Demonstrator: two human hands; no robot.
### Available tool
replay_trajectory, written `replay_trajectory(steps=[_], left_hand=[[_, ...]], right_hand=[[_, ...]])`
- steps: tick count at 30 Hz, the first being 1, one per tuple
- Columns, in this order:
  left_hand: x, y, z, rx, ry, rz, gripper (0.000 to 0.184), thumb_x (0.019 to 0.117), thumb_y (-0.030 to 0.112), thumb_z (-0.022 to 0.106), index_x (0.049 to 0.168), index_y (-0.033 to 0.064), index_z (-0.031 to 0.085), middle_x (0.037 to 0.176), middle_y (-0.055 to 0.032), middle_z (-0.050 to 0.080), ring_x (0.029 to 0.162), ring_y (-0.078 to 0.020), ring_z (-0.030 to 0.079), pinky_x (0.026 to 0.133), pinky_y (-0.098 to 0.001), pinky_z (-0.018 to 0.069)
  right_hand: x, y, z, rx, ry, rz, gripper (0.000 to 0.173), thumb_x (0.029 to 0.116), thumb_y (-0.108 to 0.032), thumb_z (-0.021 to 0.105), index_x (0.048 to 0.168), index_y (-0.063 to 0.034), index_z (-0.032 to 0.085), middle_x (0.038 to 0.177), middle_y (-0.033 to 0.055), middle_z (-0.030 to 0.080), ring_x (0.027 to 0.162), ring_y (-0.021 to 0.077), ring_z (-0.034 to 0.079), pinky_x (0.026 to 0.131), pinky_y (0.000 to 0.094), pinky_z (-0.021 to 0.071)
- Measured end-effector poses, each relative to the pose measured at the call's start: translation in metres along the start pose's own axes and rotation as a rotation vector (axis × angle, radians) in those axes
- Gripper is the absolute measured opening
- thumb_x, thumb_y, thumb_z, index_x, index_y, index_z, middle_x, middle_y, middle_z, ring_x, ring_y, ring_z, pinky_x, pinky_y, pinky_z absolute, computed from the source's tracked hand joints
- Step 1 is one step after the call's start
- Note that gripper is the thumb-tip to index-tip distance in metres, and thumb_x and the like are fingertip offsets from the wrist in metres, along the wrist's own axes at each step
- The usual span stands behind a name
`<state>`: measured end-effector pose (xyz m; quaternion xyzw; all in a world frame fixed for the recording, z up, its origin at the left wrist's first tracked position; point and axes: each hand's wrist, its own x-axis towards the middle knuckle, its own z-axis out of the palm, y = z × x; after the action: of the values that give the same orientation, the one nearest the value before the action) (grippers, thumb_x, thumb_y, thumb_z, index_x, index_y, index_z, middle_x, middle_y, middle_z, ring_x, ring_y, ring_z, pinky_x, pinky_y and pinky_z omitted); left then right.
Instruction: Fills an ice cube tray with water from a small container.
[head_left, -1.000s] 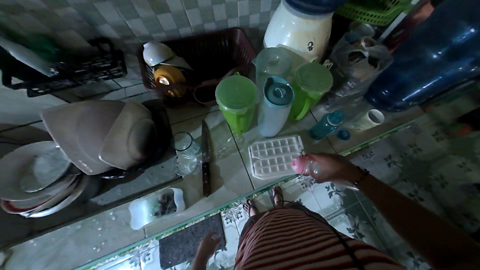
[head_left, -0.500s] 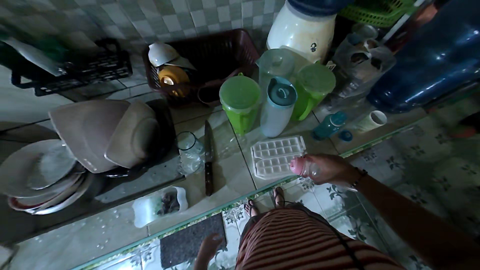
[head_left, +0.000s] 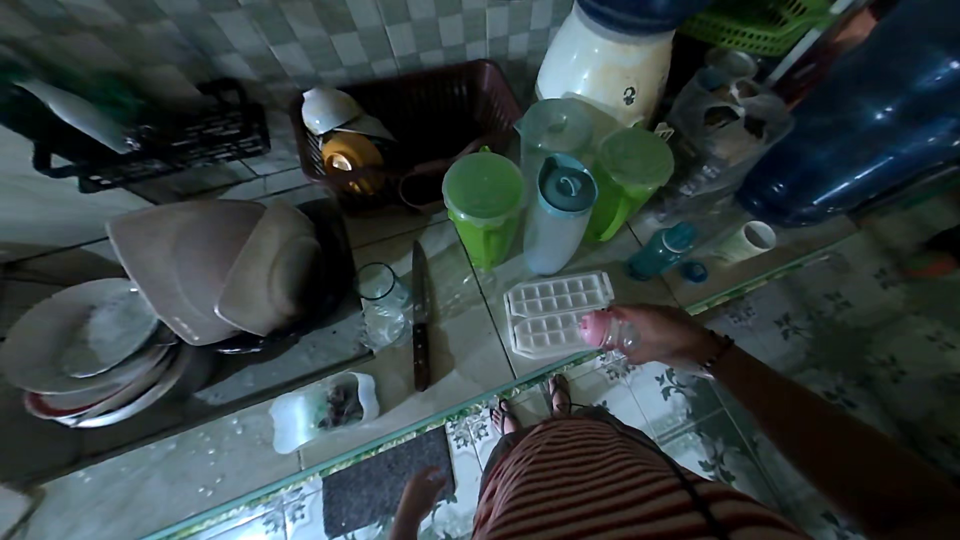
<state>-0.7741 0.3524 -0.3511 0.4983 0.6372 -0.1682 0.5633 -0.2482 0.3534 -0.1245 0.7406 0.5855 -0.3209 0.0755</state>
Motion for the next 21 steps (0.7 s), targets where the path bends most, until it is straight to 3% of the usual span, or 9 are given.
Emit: replay_trajectory(steps=[10, 21], left_hand=[[0.005, -0.006, 0.001, -0.004, -0.014, -0.012, 0.048, 0.1022, 0.025, 0.065, 0.141, -0.001, 0.055, 0.129, -0.0286, 0.063, 0.117, -0.041, 0.065, 0.102, -0.056, 0.0514], [0.0, -0.004, -0.003, 0.006, -0.015, -0.009, 0.048, 0.102, 0.026, 0.065, 0.141, 0.0006, 0.056, 0.13, -0.0278, 0.063, 0.116, -0.0403, 0.066, 0.101, -0.0552, 0.0519]], right_hand=[[-0.001, -0.003, 0.004, -0.005, -0.031, 0.002, 0.088, 0.0721, -0.037, 0.087, 0.15, -0.021, 0.049, 0.136, 0.0155, 0.063, 0.124, 0.0376, 0.061, 0.097, 0.0655, 0.0478], [-0.001, -0.02, 0.0, -0.041, -0.062, -0.016, 0.09, 0.0714, -0.033, 0.088, 0.15, -0.021, 0.047, 0.132, 0.0183, 0.064, 0.119, 0.0407, 0.062, 0.092, 0.0663, 0.0493]])
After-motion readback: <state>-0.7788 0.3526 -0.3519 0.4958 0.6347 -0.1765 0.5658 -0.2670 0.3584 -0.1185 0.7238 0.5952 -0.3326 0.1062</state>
